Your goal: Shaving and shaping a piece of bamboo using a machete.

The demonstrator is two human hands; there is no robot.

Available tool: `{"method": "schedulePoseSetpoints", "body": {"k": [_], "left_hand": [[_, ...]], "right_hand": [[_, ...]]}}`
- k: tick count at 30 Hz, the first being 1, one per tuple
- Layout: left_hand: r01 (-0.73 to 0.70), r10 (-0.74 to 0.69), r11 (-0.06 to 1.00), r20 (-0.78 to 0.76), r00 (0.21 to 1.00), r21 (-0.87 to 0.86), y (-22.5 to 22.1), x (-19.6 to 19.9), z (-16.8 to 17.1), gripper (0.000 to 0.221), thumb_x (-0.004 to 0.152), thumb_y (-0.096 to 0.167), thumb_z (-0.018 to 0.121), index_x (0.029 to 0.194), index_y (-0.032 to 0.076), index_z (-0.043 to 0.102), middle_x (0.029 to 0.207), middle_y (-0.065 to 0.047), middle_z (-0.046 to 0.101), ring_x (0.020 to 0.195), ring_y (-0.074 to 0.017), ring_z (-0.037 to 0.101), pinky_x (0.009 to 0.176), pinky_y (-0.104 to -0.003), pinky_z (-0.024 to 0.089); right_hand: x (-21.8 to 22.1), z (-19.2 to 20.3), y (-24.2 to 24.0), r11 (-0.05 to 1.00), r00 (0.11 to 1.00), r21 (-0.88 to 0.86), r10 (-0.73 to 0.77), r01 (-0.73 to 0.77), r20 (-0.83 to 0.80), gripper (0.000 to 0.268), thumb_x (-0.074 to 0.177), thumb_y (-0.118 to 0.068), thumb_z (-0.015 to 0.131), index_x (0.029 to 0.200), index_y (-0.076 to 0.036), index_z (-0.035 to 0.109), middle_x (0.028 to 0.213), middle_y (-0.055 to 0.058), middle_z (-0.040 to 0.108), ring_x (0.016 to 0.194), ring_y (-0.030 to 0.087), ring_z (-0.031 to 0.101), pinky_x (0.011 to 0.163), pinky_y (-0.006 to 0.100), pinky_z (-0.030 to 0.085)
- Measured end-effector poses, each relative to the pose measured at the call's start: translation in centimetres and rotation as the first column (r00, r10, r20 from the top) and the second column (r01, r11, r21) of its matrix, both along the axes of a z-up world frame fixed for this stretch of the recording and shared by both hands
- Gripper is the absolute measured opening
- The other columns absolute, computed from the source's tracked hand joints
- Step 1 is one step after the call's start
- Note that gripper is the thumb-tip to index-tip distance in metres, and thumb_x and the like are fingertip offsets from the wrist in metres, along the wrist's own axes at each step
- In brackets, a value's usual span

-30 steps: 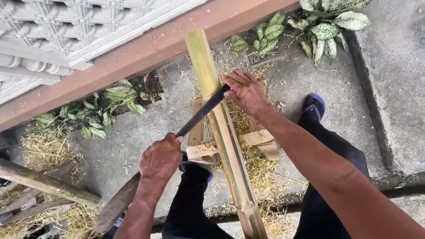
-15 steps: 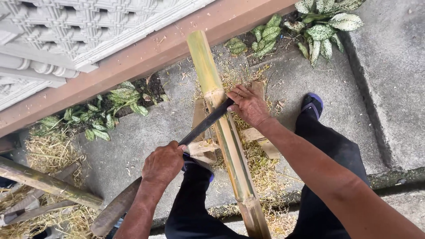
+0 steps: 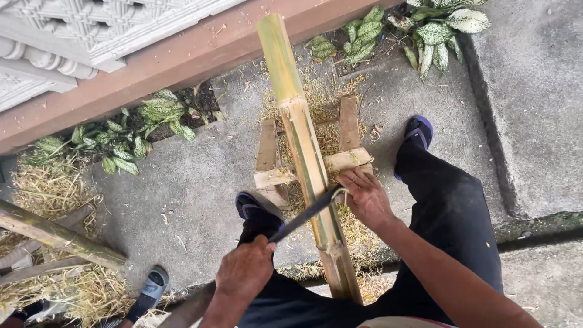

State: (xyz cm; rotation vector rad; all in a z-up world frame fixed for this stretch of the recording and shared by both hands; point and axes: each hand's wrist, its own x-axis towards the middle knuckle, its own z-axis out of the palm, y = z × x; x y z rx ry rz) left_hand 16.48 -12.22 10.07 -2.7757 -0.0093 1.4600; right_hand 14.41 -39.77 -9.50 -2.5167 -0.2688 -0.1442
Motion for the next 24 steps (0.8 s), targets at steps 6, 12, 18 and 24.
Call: {"method": "schedulePoseSetpoints", "body": {"k": [6, 12, 18, 24], "left_hand": [[0.093, -0.088, 0.996, -0.225, 0.97, 0.011, 1.1, -6.1, -2.2, 0.037, 0.105, 0.045, 0.047, 0.105, 0.01, 0.058, 0.09, -0.018, 0.073, 0.096, -0.0356, 0.074, 0.089, -0.053, 0.056], [0.157, -0.16, 0.984, -0.026, 0.987, -0.09, 2.4, -0.7, -4.6, 0.033, 0.102, 0.041, 0.053, 0.097, 0.009, 0.061, 0.084, -0.019, 0.071, 0.088, -0.0406, 0.072, 0.08, -0.056, 0.057], [0.103, -0.107, 0.992, 0.049, 0.993, 0.076, 0.3, 12.4, -2.5, 0.05, 0.108, 0.05, 0.027, 0.105, 0.011, 0.058, 0.081, -0.015, 0.073, 0.078, -0.0325, 0.076, 0.075, -0.049, 0.061], [-0.012, -0.007, 0.996, 0.203, 0.979, 0.092, 0.6, 19.5, -4.0, 0.057, 0.106, 0.058, 0.026, 0.113, 0.015, 0.063, 0.082, -0.014, 0.067, 0.085, -0.0306, 0.069, 0.085, -0.054, 0.055]], "right_hand": [[-8.1, 1.6, -0.3, 0.998, 0.946, -0.065, -0.002, -0.02, -0.324, 0.028, 0.088, -0.022, 0.073, 0.112, -0.009, 0.069, 0.115, 0.006, 0.073, 0.119, 0.026, 0.066, 0.104, 0.042, 0.052], [-1.5, 1.4, -1.6, 0.996, 0.98, -0.053, 0.064, -0.075, -0.19, 0.036, 0.076, -0.037, 0.079, 0.098, -0.009, 0.073, 0.102, 0.006, 0.074, 0.106, 0.025, 0.07, 0.09, 0.044, 0.054], [15.2, -1.0, -0.9, 0.997, 0.996, -0.016, 0.08, -0.08, 0.049, 0.026, 0.083, -0.026, 0.08, 0.103, -0.01, 0.076, 0.111, 0.009, 0.073, 0.107, 0.025, 0.068, 0.087, 0.038, 0.059], [23.9, 0.1, -0.8, 0.98, 0.987, -0.159, 0.132, -0.116, 0.095, 0.038, 0.084, -0.035, 0.078, 0.112, -0.009, 0.076, 0.115, 0.01, 0.073, 0.108, 0.025, 0.065, 0.094, 0.04, 0.058]]}}
